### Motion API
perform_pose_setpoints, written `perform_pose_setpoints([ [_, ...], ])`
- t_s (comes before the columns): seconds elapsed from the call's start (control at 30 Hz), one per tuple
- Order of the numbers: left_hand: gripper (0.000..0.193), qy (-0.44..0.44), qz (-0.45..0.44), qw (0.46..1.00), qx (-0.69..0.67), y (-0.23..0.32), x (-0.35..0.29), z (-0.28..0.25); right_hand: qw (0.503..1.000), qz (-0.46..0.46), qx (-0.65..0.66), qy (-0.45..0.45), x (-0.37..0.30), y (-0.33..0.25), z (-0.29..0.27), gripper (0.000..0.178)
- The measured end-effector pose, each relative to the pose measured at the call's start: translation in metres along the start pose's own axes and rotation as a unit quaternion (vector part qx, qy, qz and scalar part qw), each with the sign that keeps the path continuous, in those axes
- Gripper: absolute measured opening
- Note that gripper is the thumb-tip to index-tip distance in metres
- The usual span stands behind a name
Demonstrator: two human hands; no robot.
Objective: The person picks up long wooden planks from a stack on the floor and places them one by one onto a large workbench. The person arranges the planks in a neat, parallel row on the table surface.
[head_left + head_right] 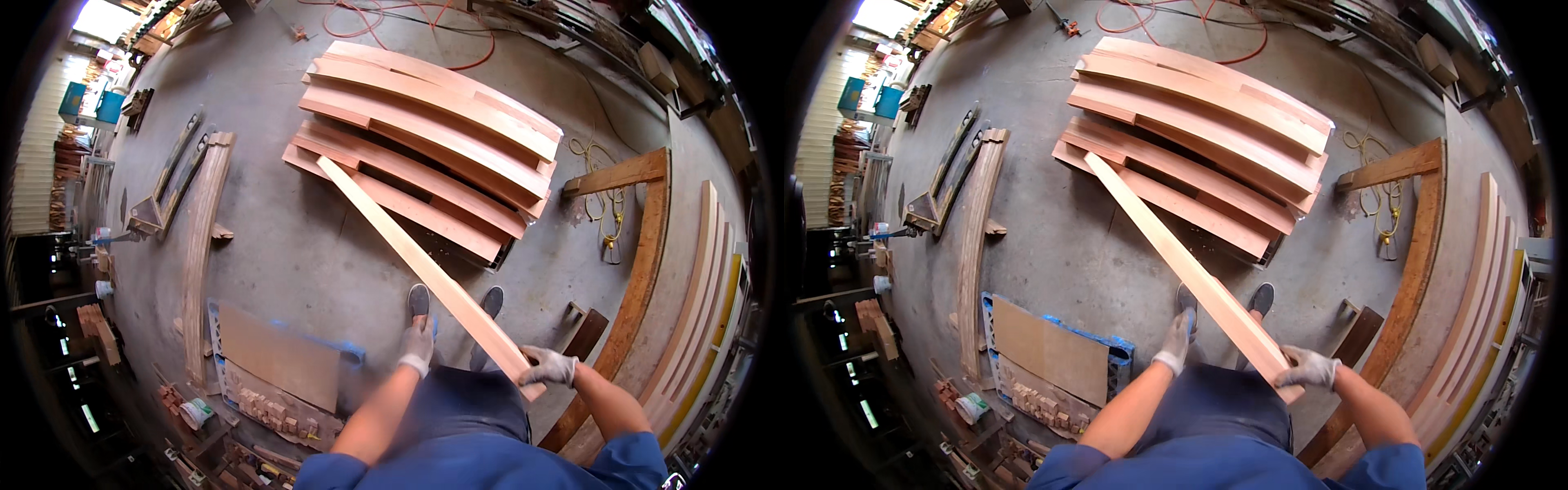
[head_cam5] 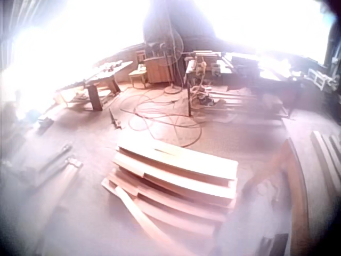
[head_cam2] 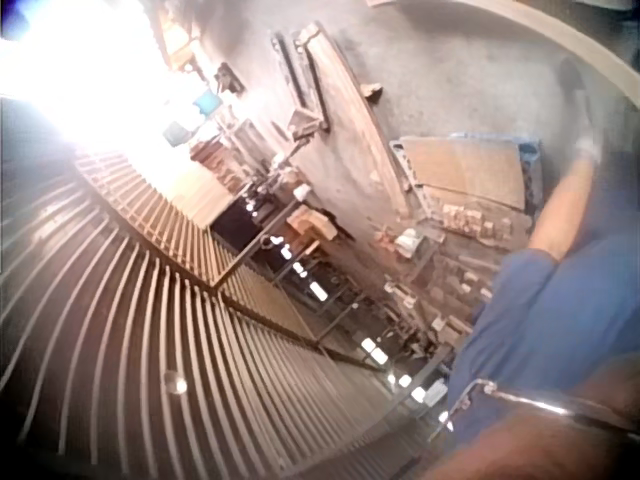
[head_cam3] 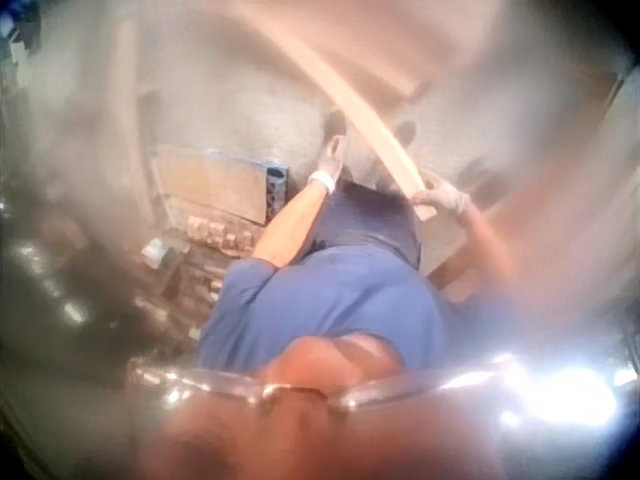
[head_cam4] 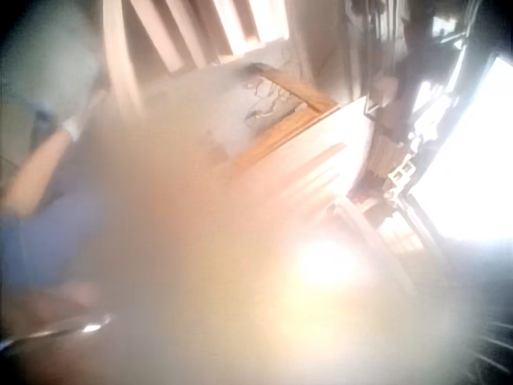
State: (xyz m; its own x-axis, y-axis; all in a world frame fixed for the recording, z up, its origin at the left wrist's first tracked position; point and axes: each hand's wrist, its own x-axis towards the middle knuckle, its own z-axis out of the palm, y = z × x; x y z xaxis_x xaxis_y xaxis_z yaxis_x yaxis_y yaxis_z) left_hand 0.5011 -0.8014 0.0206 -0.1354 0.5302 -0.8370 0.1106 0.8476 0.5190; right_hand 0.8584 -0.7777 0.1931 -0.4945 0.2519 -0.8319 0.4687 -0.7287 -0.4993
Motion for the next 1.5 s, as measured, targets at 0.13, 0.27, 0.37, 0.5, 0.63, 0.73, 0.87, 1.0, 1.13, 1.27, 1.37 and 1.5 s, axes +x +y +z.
perform_pose_setpoints([
  [0.13, 0.077, 0.008, -0.03, 0.968, -0.248, 0.064, 0.026, 0.025, 0.998, 0.037, 0.031, 0.04, -0.08, -0.002, 0.045, 0.106],
  [0.27, 0.074, 0.062, -0.03, 0.995, -0.072, 0.099, 0.038, 0.021, 0.988, 0.101, -0.05, 0.104, -0.126, -0.01, 0.092, 0.118],
  [0.37, 0.074, 0.021, -0.092, 0.994, -0.046, 0.151, 0.003, -0.001, 0.979, 0.126, -0.095, 0.128, -0.138, -0.017, 0.129, 0.125],
  [0.5, 0.055, -0.013, -0.16, 0.983, -0.094, 0.141, 0.004, -0.023, 0.948, 0.182, -0.199, 0.17, -0.139, -0.017, 0.174, 0.129],
  [0.63, 0.054, -0.11, -0.14, 0.943, -0.281, 0.066, 0.033, -0.038, 0.906, 0.209, -0.28, 0.238, -0.153, -0.031, 0.2, 0.134],
  [0.73, 0.056, -0.139, -0.158, 0.93, -0.302, 0.049, 0.002, -0.038, 0.892, 0.204, -0.292, 0.277, -0.169, -0.004, 0.218, 0.137],
  [0.87, 0.056, -0.198, -0.172, 0.923, -0.282, 0.058, -0.055, -0.031, 0.873, 0.183, -0.288, 0.35, -0.179, 0.069, 0.249, 0.137],
  [1.0, 0.047, -0.26, -0.147, 0.918, -0.261, 0.042, -0.072, -0.006, 0.832, 0.126, -0.274, 0.466, -0.182, 0.162, 0.288, 0.138],
  [1.13, 0.041, -0.312, -0.072, 0.925, -0.205, 0.057, -0.122, 0.049, 0.789, 0.097, -0.243, 0.556, -0.197, 0.235, 0.319, 0.14],
  [1.27, 0.032, -0.345, -0.066, 0.922, -0.164, 0.067, -0.184, 0.107, 0.746, 0.117, -0.208, 0.622, -0.219, 0.296, 0.348, 0.146],
  [1.37, 0.03, -0.408, -0.074, 0.9, -0.137, 0.057, -0.218, 0.159, 0.712, 0.138, -0.185, 0.663, -0.232, 0.346, 0.384, 0.15],
  [1.5, 0.036, -0.492, -0.102, 0.86, -0.085, 0.039, -0.258, 0.213, 0.709, 0.158, -0.121, 0.676, -0.25, 0.393, 0.422, 0.153],
])
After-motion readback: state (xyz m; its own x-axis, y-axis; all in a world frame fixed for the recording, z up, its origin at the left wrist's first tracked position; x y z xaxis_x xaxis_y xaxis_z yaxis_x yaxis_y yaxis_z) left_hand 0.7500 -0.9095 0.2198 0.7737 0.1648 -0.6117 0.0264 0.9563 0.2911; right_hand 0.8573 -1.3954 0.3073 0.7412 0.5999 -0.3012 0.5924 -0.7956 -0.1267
